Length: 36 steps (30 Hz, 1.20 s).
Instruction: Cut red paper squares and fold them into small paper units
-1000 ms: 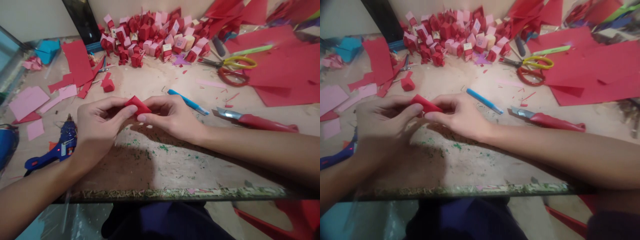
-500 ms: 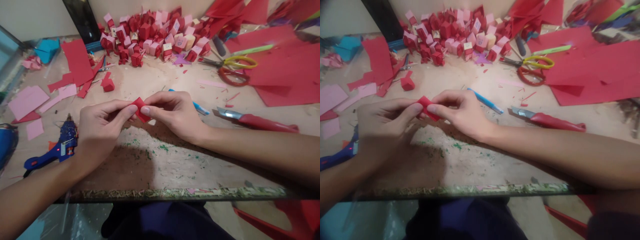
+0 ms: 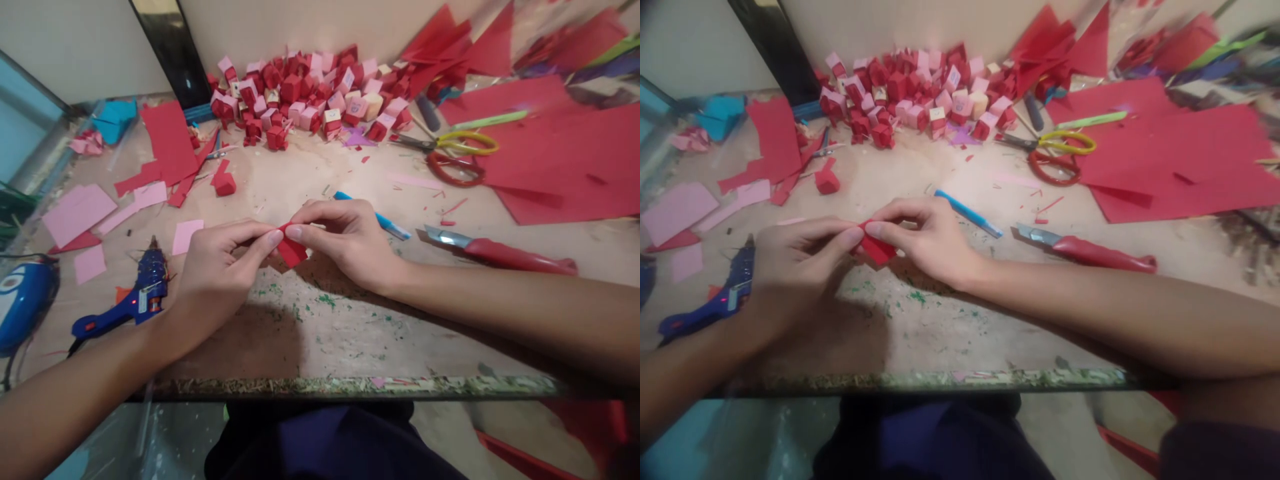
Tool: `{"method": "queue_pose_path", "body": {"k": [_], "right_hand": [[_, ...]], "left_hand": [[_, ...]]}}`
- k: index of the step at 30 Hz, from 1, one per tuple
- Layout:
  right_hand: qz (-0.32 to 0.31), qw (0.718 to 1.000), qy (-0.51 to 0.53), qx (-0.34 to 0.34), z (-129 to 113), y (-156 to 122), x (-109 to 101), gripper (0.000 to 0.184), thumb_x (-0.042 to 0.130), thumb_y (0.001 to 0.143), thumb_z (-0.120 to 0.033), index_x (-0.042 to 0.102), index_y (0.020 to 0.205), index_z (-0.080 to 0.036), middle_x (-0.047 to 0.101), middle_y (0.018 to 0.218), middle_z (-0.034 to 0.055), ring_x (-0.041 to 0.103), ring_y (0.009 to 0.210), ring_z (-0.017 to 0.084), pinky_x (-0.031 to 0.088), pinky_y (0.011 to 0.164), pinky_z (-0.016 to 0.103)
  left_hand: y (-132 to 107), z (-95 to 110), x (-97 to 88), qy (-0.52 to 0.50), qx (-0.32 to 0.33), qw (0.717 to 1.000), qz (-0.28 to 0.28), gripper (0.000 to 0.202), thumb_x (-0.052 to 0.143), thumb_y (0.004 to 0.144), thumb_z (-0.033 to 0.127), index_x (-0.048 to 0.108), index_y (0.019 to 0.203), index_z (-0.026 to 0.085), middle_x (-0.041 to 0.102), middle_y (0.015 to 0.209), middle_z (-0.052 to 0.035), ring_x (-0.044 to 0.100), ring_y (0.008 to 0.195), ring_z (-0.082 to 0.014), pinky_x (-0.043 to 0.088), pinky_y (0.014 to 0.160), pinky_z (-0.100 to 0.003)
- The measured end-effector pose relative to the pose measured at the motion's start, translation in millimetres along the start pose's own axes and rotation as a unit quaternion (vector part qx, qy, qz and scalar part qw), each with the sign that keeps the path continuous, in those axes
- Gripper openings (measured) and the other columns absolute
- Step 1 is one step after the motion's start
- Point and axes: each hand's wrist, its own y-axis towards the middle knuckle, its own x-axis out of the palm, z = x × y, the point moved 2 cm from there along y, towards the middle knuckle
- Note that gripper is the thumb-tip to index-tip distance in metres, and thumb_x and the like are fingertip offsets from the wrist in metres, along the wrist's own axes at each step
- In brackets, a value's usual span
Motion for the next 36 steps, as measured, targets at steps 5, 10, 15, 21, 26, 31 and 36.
{"method": "queue_pose_path", "body": {"k": [5, 10, 15, 21, 26, 31, 36], "right_hand": [[-0.016, 1.0, 0.005, -0.003, 3, 1, 0, 0.021, 0.087, 0.084, -0.035, 0.08, 0.084, -0.015, 0.076, 0.077, 0.0014, 0.064, 0.07, 0.013, 0.052, 0.07, 0.027], [-0.015, 0.999, -0.035, 0.004, 3, 2, 0, 0.017, 0.082, 0.087, -0.031, 0.079, 0.083, -0.015, 0.075, 0.077, 0.0005, 0.062, 0.071, 0.012, 0.049, 0.07, 0.027], [-0.021, 0.998, -0.054, 0.008, 2, 2, 0, 0.019, 0.076, 0.091, -0.034, 0.078, 0.086, -0.016, 0.076, 0.082, 0.0027, 0.064, 0.075, 0.014, 0.05, 0.073, 0.029], [-0.049, 0.998, -0.027, 0.04, 1, 1, 3, 0.026, 0.075, 0.092, -0.041, 0.078, 0.084, -0.016, 0.074, 0.078, 0.0023, 0.061, 0.07, 0.013, 0.047, 0.067, 0.028], [-0.042, 0.997, -0.049, 0.035, 1, 1, 3, 0.028, 0.073, 0.091, -0.04, 0.079, 0.078, -0.016, 0.074, 0.074, 0.0035, 0.061, 0.067, 0.014, 0.047, 0.065, 0.029], [-0.037, 0.996, -0.07, 0.046, -1, 2, 3, 0.029, 0.073, 0.091, -0.039, 0.08, 0.074, -0.016, 0.077, 0.073, 0.0053, 0.062, 0.065, 0.015, 0.051, 0.066, 0.03], [-0.064, 0.994, -0.002, 0.083, -4, -2, 6, 0.032, 0.077, 0.09, -0.044, 0.081, 0.08, -0.014, 0.081, 0.079, 0.0091, 0.071, 0.071, 0.017, 0.055, 0.071, 0.03]], "left_hand": [[2, 0, 0.4, 0.018, 0.019, 1.0, -0.003, 0.015, 0.073, 0.097, 0.027, 0.088, 0.091, 0.027, 0.081, 0.077, 0.0004, 0.073, 0.066, -0.0162, 0.054, 0.056, -0.022], [3, 2, 0.9, 0.033, -0.001, 0.999, -0.019, 0.017, 0.071, 0.098, 0.028, 0.088, 0.094, 0.024, 0.083, 0.083, -0.0002, 0.073, 0.071, -0.0164, 0.054, 0.063, -0.023], [3, 5, 1.2, 0.014, -0.036, 0.998, -0.05, 0.018, 0.07, 0.099, 0.028, 0.087, 0.097, 0.023, 0.081, 0.082, -0.0004, 0.073, 0.074, -0.0161, 0.054, 0.068, -0.024], [4, 5, -0.2, -0.047, -0.038, 0.998, -0.01, 0.02, 0.071, 0.1, 0.035, 0.085, 0.097, 0.021, 0.083, 0.089, -0.003, 0.074, 0.078, -0.0175, 0.055, 0.074, -0.027], [6, 0, 1.5, -0.065, -0.06, 0.996, -0.009, 0.023, 0.071, 0.098, 0.039, 0.084, 0.095, 0.021, 0.081, 0.086, -0.0043, 0.074, 0.081, -0.0201, 0.056, 0.074, -0.03], [7, -5, 2.7, -0.069, -0.069, 0.995, -0.008, 0.023, 0.069, 0.097, 0.037, 0.083, 0.093, 0.02, 0.08, 0.086, -0.0048, 0.072, 0.083, -0.0215, 0.054, 0.075, -0.03], [8, -6, 2.3, -0.084, -0.066, 0.994, 0.012, 0.026, 0.067, 0.097, 0.041, 0.08, 0.094, 0.018, 0.08, 0.088, -0.0057, 0.072, 0.084, -0.0216, 0.056, 0.075, -0.03]]}}
